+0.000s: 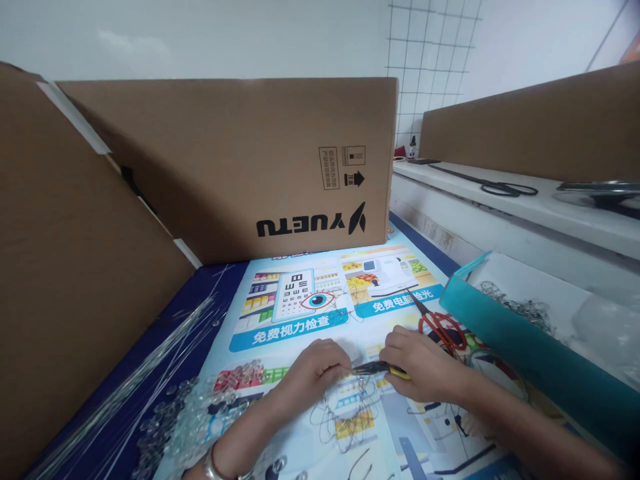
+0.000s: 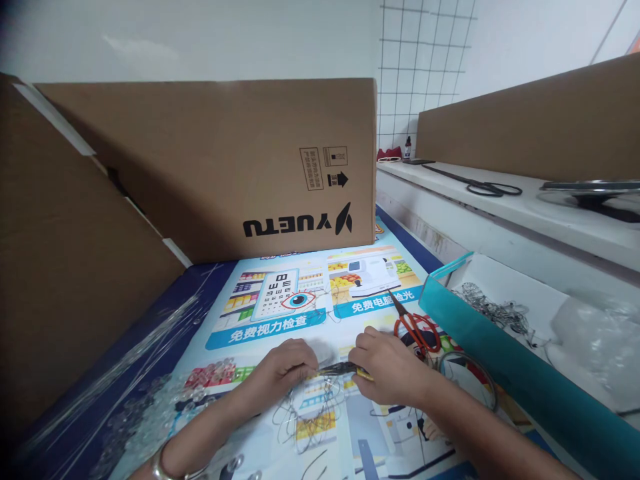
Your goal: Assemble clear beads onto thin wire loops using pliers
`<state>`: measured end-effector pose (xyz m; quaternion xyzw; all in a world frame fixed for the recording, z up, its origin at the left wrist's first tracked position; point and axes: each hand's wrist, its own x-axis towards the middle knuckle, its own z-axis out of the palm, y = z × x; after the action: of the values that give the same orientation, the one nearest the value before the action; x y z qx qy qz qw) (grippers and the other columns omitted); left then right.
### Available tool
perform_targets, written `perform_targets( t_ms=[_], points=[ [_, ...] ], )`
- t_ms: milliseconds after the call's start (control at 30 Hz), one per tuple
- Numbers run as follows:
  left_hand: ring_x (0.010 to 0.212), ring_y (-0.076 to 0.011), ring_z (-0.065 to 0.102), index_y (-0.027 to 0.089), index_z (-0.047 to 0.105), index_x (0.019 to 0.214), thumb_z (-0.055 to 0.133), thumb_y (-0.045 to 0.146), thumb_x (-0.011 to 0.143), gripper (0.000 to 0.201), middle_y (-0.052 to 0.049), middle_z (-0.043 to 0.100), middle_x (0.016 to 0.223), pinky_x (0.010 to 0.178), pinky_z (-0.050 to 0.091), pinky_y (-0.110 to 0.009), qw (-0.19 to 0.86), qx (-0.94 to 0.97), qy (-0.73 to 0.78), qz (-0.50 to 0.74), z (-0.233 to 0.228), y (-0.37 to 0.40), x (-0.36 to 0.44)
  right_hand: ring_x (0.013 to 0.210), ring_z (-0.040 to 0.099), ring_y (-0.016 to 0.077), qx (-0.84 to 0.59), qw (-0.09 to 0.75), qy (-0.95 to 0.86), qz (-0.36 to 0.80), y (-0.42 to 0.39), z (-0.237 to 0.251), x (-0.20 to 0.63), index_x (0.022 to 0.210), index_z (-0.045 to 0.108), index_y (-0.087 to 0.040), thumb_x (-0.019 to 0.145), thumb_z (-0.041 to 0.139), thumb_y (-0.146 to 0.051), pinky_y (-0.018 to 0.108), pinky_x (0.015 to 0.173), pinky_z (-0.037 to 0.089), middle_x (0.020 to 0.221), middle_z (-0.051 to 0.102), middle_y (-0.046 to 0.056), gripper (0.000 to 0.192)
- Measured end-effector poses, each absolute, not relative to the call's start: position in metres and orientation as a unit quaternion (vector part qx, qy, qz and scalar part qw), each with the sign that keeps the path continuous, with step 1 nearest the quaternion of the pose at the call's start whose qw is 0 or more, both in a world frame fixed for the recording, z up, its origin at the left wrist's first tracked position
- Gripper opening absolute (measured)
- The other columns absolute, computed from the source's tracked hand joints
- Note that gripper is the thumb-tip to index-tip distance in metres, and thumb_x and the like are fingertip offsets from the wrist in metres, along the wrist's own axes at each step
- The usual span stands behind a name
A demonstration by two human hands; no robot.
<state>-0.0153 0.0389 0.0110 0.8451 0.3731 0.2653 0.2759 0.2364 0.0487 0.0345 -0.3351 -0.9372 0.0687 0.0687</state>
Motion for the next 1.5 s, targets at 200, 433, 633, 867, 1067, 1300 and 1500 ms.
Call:
perform_targets(
  t_ms=[200, 433, 633, 867, 1067, 1300, 1500],
  points=[
    [0.078, -0.0164, 0.055, 0.018, 0.063, 0.078, 0.047, 0.027, 0.091, 0.023, -0.004, 0.066, 0.077, 0.076, 0.041, -0.030, 0.315, 0.833, 0.361, 0.275, 0.014, 0.038, -0.015, 0.086, 0.046, 0.0197, -0.315, 0.071, -0.944, 0.072, 0.052, 0.035, 0.236, 0.081, 0.057, -0.018, 0.081, 0.052, -0.030, 0.031, 0.076, 0.037, 0.083, 0.054, 0.005, 0.013],
    [0.078, -0.0145, 0.055, 0.017, 0.064, 0.075, 0.050, 0.016, 0.087, 0.019, -0.003, 0.063, 0.076, 0.073, 0.043, -0.026, 0.385, 0.799, 0.364, 0.286, 0.016, 0.036, -0.015, 0.085, 0.045, 0.0202, -0.305, 0.080, -0.946, 0.075, 0.052, 0.029, 0.234, 0.079, 0.056, -0.018, 0.080, 0.052, -0.030, 0.032, 0.074, 0.037, 0.083, 0.053, 0.005, 0.013],
    [0.076, -0.0134, 0.056, 0.016, 0.063, 0.075, 0.050, 0.011, 0.084, 0.017, -0.003, 0.060, 0.078, 0.072, 0.044, -0.026, 0.442, 0.768, 0.355, 0.299, 0.016, 0.035, -0.016, 0.086, 0.046, 0.0198, -0.290, 0.079, -0.950, 0.077, 0.051, 0.030, 0.233, 0.080, 0.055, -0.019, 0.080, 0.052, -0.030, 0.031, 0.074, 0.036, 0.084, 0.053, 0.005, 0.012],
    [0.076, -0.0136, 0.056, 0.015, 0.065, 0.075, 0.052, 0.010, 0.082, 0.015, -0.003, 0.060, 0.078, 0.071, 0.044, -0.025, 0.477, 0.754, 0.335, 0.304, 0.011, 0.036, -0.015, 0.082, 0.045, 0.0180, -0.269, 0.083, -0.955, 0.087, 0.048, 0.030, 0.230, 0.077, 0.053, -0.019, 0.080, 0.051, -0.029, 0.029, 0.072, 0.036, 0.080, 0.053, 0.003, 0.011],
    [0.076, -0.0131, 0.057, 0.014, 0.065, 0.074, 0.052, 0.003, 0.077, 0.018, -0.003, 0.061, 0.076, 0.071, 0.045, -0.023, 0.491, 0.757, 0.306, 0.305, 0.012, 0.035, -0.015, 0.080, 0.044, 0.0172, -0.253, 0.086, -0.959, 0.091, 0.048, 0.024, 0.230, 0.077, 0.051, -0.020, 0.078, 0.052, -0.030, 0.028, 0.070, 0.036, 0.079, 0.053, 0.002, 0.011],
    [0.076, -0.0134, 0.057, 0.015, 0.066, 0.074, 0.050, 0.003, 0.079, 0.020, -0.004, 0.063, 0.076, 0.071, 0.046, -0.024, 0.474, 0.772, 0.296, 0.303, 0.010, 0.034, -0.015, 0.078, 0.045, 0.0169, -0.254, 0.082, -0.960, 0.085, 0.048, 0.024, 0.230, 0.077, 0.051, -0.020, 0.078, 0.052, -0.032, 0.028, 0.067, 0.033, 0.078, 0.055, 0.002, 0.012],
    [0.077, -0.0135, 0.057, 0.015, 0.067, 0.075, 0.047, -0.001, 0.077, 0.026, -0.004, 0.066, 0.075, 0.072, 0.046, -0.025, 0.450, 0.796, 0.284, 0.291, 0.011, 0.033, -0.014, 0.076, 0.046, 0.0168, -0.254, 0.075, -0.961, 0.083, 0.047, 0.027, 0.229, 0.077, 0.052, -0.021, 0.079, 0.050, -0.033, 0.027, 0.064, 0.032, 0.077, 0.056, 0.001, 0.012]
  ],
)
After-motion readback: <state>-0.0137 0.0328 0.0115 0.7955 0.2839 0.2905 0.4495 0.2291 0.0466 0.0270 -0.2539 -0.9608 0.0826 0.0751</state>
